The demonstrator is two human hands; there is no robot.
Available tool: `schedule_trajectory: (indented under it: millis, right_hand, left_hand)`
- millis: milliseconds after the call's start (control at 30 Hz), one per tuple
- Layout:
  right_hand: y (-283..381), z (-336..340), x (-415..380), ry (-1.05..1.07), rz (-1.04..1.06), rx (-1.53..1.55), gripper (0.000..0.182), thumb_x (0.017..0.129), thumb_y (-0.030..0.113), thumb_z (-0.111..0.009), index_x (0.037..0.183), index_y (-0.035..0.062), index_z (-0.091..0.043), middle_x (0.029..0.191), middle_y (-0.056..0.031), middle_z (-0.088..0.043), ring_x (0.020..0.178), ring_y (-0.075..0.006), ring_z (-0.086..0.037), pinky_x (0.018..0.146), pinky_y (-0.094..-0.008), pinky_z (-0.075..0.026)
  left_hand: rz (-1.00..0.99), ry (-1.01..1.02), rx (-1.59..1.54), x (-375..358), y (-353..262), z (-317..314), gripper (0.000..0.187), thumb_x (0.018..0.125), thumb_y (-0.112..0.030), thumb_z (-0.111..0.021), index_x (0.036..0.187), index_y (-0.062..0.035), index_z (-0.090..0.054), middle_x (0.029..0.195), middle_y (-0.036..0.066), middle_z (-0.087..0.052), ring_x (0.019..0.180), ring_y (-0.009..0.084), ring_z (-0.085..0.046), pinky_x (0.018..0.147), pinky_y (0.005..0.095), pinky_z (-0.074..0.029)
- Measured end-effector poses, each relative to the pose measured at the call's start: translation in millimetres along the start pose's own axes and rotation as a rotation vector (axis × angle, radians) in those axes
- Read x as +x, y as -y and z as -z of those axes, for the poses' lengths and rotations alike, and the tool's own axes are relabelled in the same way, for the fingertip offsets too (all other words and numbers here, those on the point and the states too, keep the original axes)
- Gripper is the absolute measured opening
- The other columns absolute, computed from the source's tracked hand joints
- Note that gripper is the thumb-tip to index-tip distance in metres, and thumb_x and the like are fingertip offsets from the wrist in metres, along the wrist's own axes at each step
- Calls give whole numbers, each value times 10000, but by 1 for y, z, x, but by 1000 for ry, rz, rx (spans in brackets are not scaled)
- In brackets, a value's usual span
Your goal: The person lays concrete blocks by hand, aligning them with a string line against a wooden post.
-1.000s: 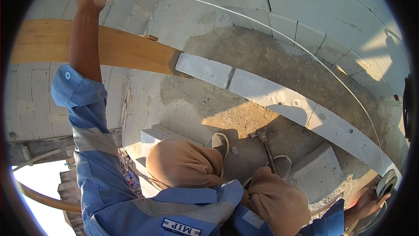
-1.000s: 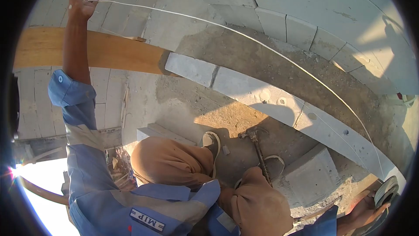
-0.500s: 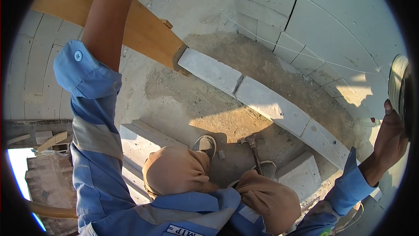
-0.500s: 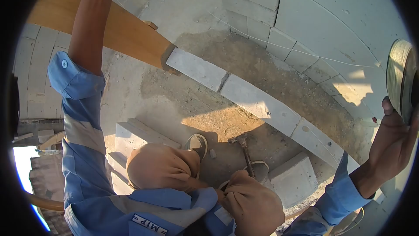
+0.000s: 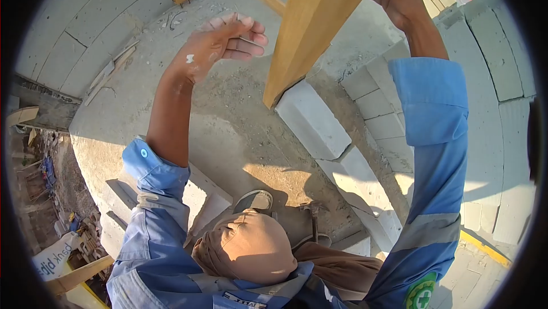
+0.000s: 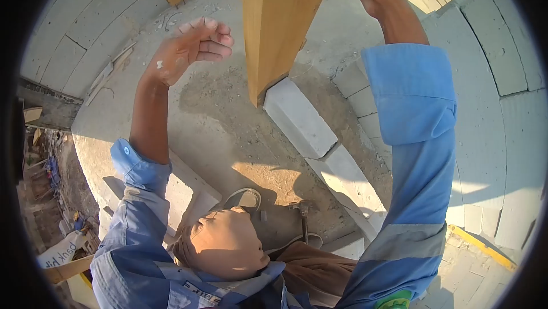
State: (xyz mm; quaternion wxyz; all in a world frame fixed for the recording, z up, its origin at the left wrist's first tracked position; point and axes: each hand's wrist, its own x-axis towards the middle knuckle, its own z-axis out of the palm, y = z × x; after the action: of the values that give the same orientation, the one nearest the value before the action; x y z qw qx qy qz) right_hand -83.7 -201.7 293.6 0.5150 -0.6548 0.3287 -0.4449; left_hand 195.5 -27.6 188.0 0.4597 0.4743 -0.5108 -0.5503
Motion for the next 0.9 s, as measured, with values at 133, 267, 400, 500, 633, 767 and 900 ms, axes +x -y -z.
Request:
schedule_trajectory:
  millis: [133,267,400,500,633,767,900]
  right_hand:
    - [-27,-51,39,305,-43,10,428,979,278,-605,1318,25,-537,1208,-146,-639,1006,-224,-657,830,-376,-569]
    - [-56,-61,64,558,-91,-33,497,981,313,-600,1384,46,-483,1261,-169,-606,1072,-236,-641,866,-373,-568]
    - [-92,-37,71,592,-85,-46,569,983,348,-596,1450,67,-429,1315,-191,-573,1139,-248,-625,902,-369,-567]
    - [-128,6,67,367,-85,-23,599,976,388,-600,1452,70,-426,1301,-188,-592,1127,-226,-632,860,-353,-573]
    - [-189,64,38,19,-155,-41,466,932,259,-615,1321,17,-532,1196,-127,-644,1055,-229,-641,834,-371,-551]
    - [-163,15,-27,-119,-518,-408,403,895,220,-610,1231,-3,-600,1023,-118,-686,861,-201,-667,715,-361,-535]
    - [-228,23,-38,-37,-513,-515,353,894,222,-594,1178,20,-640,930,-149,-689,730,-196,-672,631,-377,-522]
  left_hand:
    - [-199,-417,-182,56,20,9,737,912,-533,-614,1362,35,-482,1215,203,-605,1064,307,-653,951,397,-510]
    - [-221,-254,-351,109,9,-28,738,892,-542,-645,1329,15,-439,1201,186,-604,1015,278,-665,920,377,-526]
    - [-277,-428,-505,114,20,-22,559,953,-450,-607,1273,-17,-459,1152,157,-612,962,250,-661,837,359,-550]
    - [-617,-840,-1010,83,54,53,326,1039,-292,-363,1111,-8,-506,920,104,-611,778,212,-633,685,335,-578]
    - [-457,-1738,-918,31,153,186,439,1017,-250,-440,1265,81,-293,1104,239,-526,849,288,-653,822,415,-628]
    - [32,-2141,-307,-32,243,247,575,961,-307,-579,1309,37,-277,1145,284,-540,866,361,-658,830,440,-598]
    - [112,-1819,497,-24,304,240,615,924,-378,-647,1327,31,-428,1146,278,-604,920,370,-665,806,471,-553]
